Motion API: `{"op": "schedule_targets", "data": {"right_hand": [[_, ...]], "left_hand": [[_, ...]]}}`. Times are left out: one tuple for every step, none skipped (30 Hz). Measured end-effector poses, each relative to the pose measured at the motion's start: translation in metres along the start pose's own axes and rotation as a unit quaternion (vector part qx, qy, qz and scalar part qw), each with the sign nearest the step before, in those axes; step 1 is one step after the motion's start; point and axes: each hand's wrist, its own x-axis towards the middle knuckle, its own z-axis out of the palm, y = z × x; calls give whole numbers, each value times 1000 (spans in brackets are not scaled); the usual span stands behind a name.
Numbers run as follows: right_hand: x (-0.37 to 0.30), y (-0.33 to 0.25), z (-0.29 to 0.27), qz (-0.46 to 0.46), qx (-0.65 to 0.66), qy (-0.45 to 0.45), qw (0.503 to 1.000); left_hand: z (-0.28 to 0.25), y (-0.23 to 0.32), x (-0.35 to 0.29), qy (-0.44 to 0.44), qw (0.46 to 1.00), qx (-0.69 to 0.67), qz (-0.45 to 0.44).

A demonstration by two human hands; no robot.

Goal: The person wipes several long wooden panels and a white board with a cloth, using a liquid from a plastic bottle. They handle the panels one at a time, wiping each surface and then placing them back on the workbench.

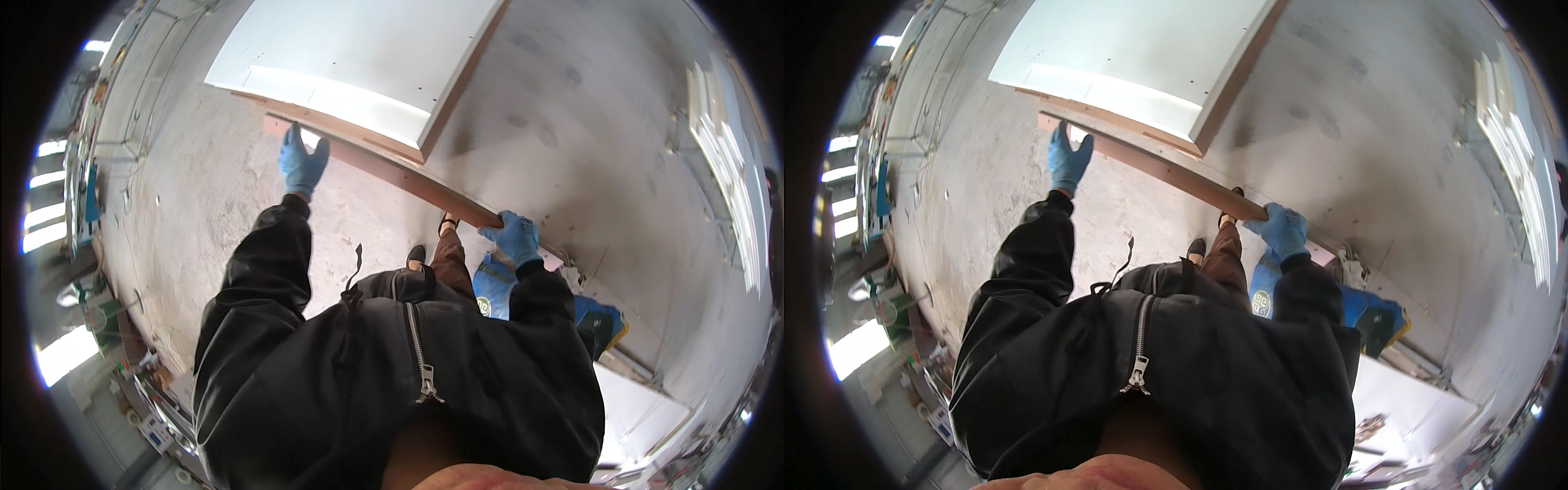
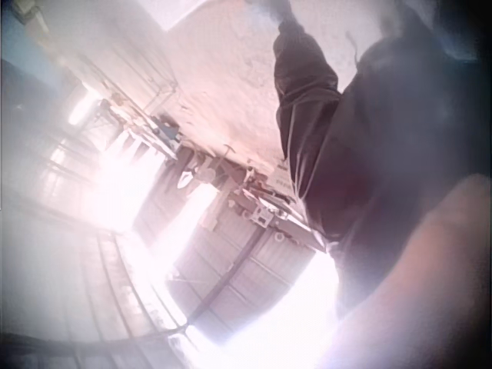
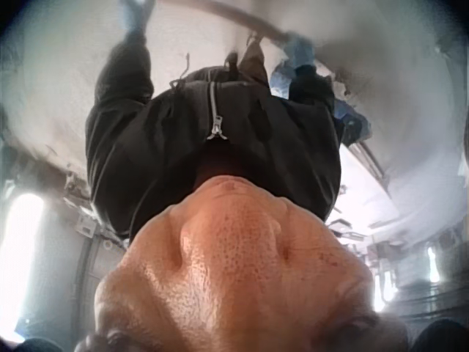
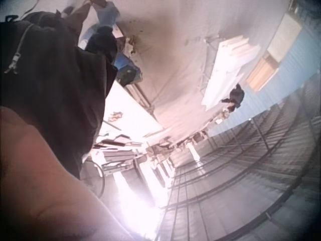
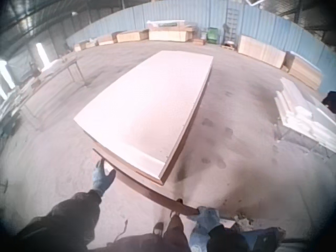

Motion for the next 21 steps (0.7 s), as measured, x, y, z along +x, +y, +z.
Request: {"op": "schedule_targets", "data": {"right_hand": [[28,-6,6,12,22,-27,999],[51,-12,10,8,12,-45,999],[80,-21,13,-8,12,-48,999],[107,-34,18,-4,19,-63,998],[133,-45,19,4,30,-110,993],[153,-55,20,-9,33,-120,992],[175,-64,20,-11,29,-143,989],[192,-72,21,-20,36,-154,987],[205,-79,26,-30,43,-148,988],[204,-84,29,-18,24,-177,984],[213,-87,36,-20,26,-179,983],[220,-91,41,-18,31,-177,984],[222,-91,48,-19,48,-159,986],[232,-94,55,-17,68,-137,988],[240,-95,61,-12,90,-116,989],[250,-95,67,-1,113,-100,988],[260,-95,71,-22,159,-36,986],[262,-92,78,0,127,-22,992],[268,-89,83,10,112,22,993],[267,-84,91,40,94,51,993],[268,-79,101,59,102,61,991]], "left_hand": [[23,3,-11,-8,994,-39,-104],[38,0,-13,-81,970,-105,-202],[50,1,-21,-112,948,-142,-260],[71,6,-19,-133,920,-128,-347],[87,8,-14,-163,835,-237,-469],[104,11,-10,-150,692,-376,-597],[120,14,-3,-113,612,-464,-630],[134,15,5,-70,518,-548,-653],[147,12,14,-40,514,-586,-625],[146,13,9,-7,502,-625,-598],[151,8,10,29,485,-652,-581],[154,2,14,33,492,-656,-572],[154,-4,13,39,493,-653,-574],[158,-16,21,48,490,-645,-585],[163,-26,31,38,509,-639,-575],[171,-37,46,37,519,-635,-571],[184,-53,69,39,523,-631,-572],[191,-68,82,44,523,-622,-581],[197,-84,93,44,521,-629,-575],[200,-97,100,41,520,-634,-571],[205,-109,108,40,521,-636,-568]]}}
